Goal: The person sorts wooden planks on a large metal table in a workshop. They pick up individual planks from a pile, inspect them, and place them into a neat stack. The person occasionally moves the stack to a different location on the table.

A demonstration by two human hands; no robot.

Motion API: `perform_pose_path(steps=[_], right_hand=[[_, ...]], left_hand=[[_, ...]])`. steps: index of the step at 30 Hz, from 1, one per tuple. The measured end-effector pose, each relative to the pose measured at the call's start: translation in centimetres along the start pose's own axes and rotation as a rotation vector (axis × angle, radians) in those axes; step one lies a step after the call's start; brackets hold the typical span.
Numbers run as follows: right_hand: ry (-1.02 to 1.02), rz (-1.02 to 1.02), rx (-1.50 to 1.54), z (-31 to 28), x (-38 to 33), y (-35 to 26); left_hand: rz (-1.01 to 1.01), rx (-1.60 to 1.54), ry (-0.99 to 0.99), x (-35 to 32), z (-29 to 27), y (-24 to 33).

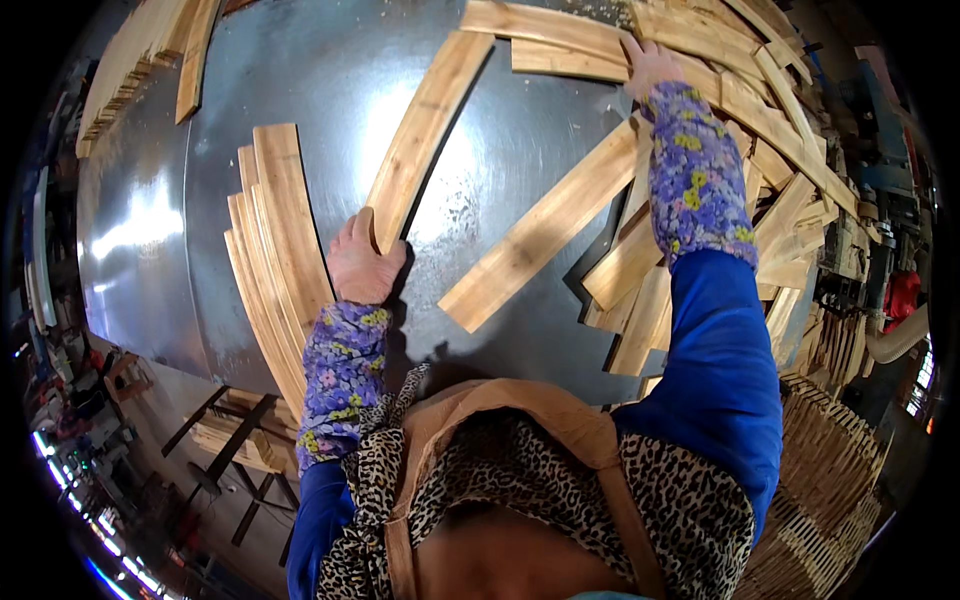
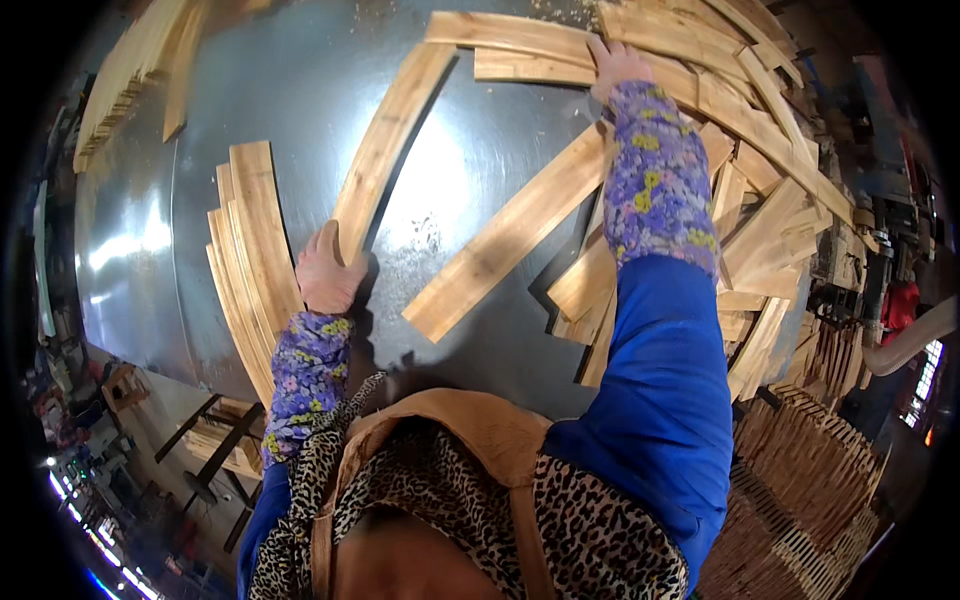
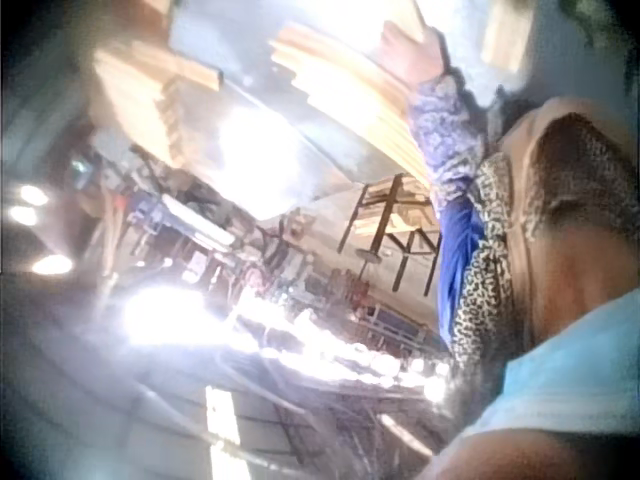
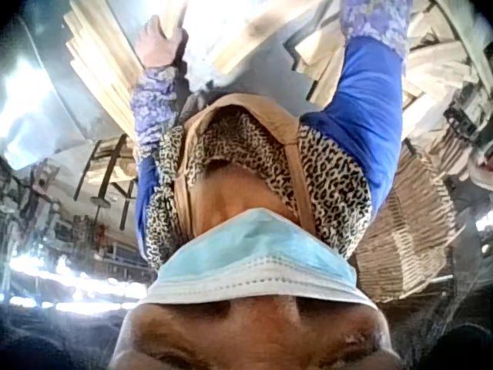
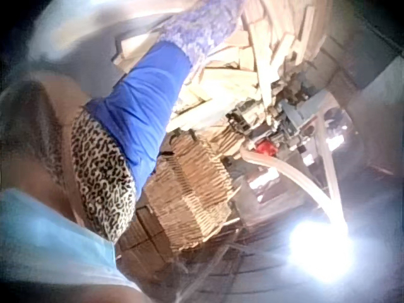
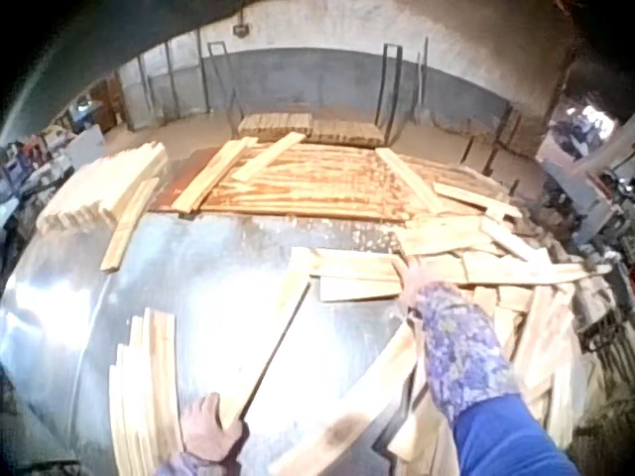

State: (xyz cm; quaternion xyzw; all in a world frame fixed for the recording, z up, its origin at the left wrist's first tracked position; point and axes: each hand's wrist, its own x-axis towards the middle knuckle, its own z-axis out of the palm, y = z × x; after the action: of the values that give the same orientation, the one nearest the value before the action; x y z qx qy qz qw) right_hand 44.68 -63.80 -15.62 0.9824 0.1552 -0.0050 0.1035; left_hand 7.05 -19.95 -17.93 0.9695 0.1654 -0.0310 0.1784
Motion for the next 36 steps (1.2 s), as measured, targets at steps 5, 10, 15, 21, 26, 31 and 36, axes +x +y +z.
perform_pose_path(steps=[5, 10, 15, 21, 26, 31, 36], right_hand=[[-0.389, -0.052, -0.035, -3.9, 5.4, -3.9], [-0.191, -0.007, 0.059, -5.6, 2.0, -3.2], [-0.253, 0.170, 0.083, -3.8, 0.4, -0.1], [-0.226, 0.271, 0.056, -1.0, -1.8, 5.5], [-0.436, -0.029, 0.084, -7.0, -4.2, -0.3], [-1.036, 0.143, 1.443, -5.9, -10.9, -8.4], [-0.134, -0.240, 1.095, -3.9, -18.7, -16.0]], left_hand=[[-0.434, -0.961, -0.299, -2.2, 0.7, 0.5], [-0.613, -1.421, -0.182, -6.6, -3.0, 1.1], [-0.151, 0.078, 0.291, -19.4, 0.3, -6.9], [-0.401, 0.366, 0.229, -23.4, -5.9, -7.7], [0.012, -0.080, 0.302, -16.7, -6.5, -1.7], [0.074, -0.859, -0.078, -10.5, 3.9, 7.0], [-0.057, -1.358, -0.501, -7.7, 7.8, 11.2]])
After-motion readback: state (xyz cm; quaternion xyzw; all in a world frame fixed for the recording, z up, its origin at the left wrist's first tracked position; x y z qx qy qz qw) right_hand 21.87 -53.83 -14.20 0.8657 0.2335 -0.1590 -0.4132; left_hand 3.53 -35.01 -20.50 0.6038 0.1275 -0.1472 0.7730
